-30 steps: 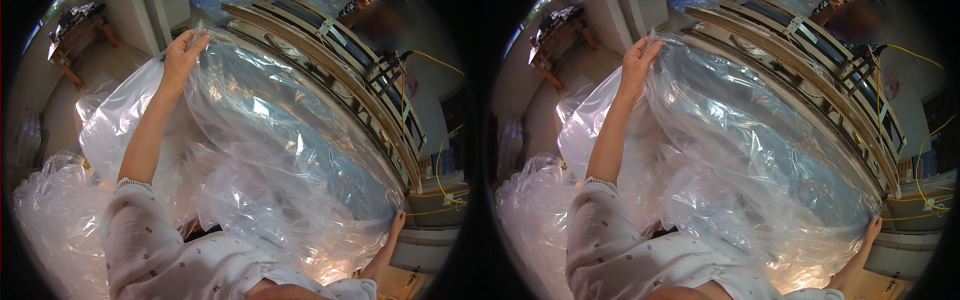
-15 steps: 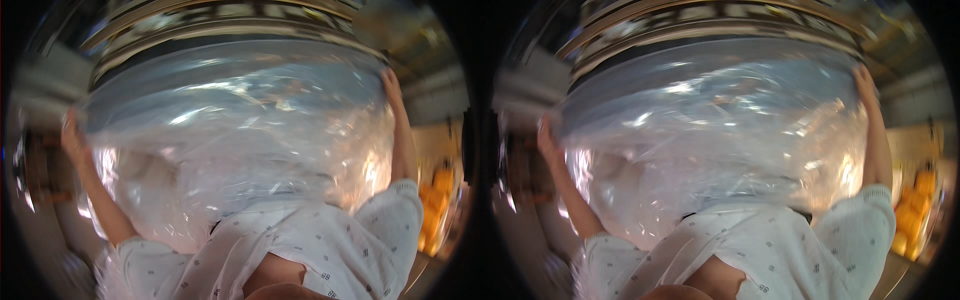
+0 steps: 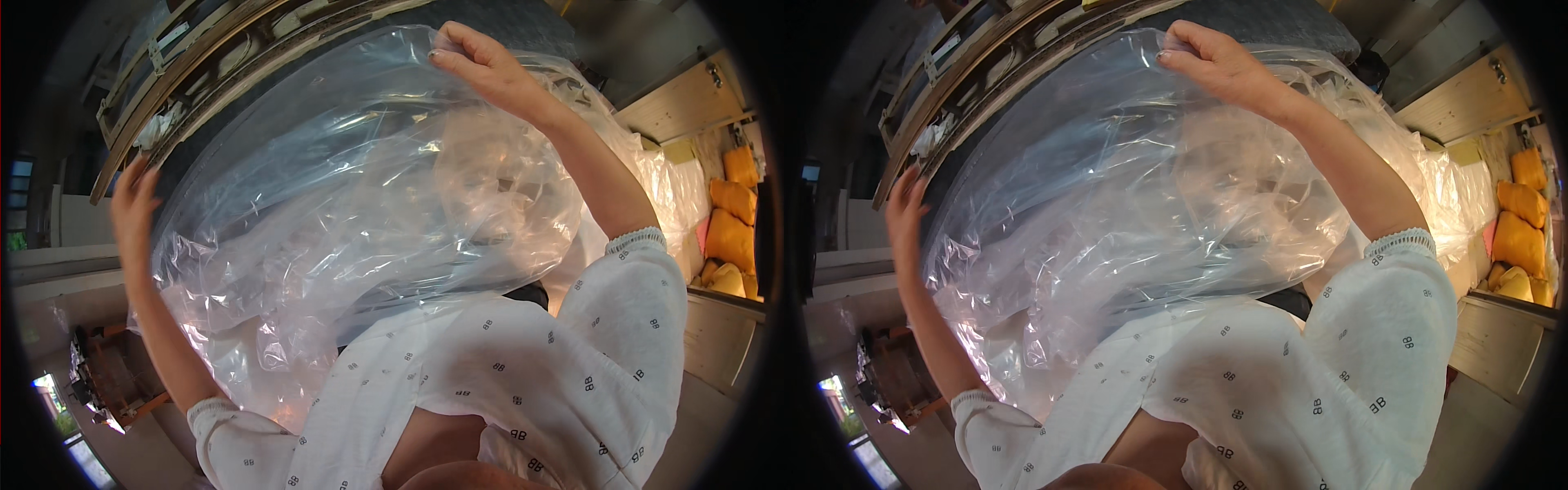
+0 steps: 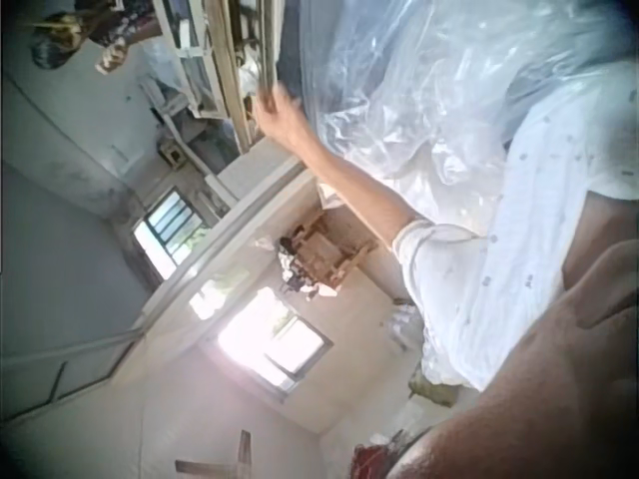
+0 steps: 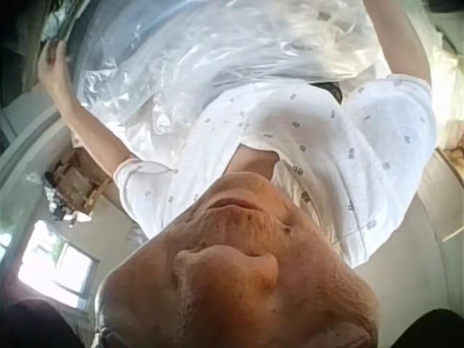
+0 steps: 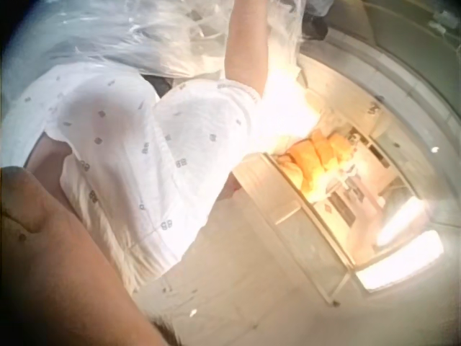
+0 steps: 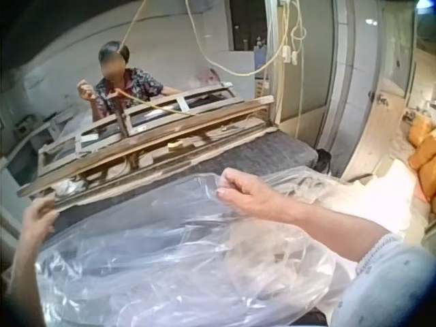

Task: Wrapping a large gray cushioned furniture component, such as a headboard or sofa section, in large plastic bags.

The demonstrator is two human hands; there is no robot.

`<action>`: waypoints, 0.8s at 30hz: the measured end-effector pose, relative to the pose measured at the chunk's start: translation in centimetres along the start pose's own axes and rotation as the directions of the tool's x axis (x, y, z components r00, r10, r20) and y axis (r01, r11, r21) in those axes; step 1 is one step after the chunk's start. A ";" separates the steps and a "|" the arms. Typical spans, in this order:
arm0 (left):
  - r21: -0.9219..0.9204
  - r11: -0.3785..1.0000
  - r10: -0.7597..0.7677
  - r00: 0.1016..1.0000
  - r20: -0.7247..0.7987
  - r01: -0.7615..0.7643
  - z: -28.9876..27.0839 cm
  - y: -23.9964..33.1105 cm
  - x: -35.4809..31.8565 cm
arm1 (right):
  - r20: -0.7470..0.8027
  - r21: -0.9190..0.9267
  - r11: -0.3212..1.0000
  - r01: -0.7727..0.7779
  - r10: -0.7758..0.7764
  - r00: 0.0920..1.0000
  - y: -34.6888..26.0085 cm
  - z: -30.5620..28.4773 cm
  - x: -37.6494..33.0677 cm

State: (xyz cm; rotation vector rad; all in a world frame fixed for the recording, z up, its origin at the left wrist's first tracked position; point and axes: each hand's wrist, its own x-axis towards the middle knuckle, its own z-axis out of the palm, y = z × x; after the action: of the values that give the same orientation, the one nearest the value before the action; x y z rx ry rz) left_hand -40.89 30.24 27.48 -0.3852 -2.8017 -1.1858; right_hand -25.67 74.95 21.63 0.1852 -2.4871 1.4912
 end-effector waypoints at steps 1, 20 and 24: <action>-0.061 0.994 0.096 0.991 0.098 -0.090 4.6 5.2 -0.9 | -0.006 0.003 1.000 0.000 0.000 1.000 -0.3 -0.1 -0.2; 0.126 0.990 0.076 0.995 -0.070 -0.067 5.5 -5.3 -6.8 | 0.044 -0.817 0.565 -0.117 0.263 0.964 9.4 -3.1 -19.4; 0.407 0.878 -0.092 0.924 -0.371 0.251 -9.6 -17.9 -9.8 | -0.276 -0.734 0.556 -0.391 0.282 0.919 13.0 -4.6 -22.5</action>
State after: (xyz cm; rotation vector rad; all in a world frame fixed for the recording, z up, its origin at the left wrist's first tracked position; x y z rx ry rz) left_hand -36.27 9.44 20.13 0.1059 -2.7132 -0.5176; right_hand -6.34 84.93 6.69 -0.5647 -2.8954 0.3235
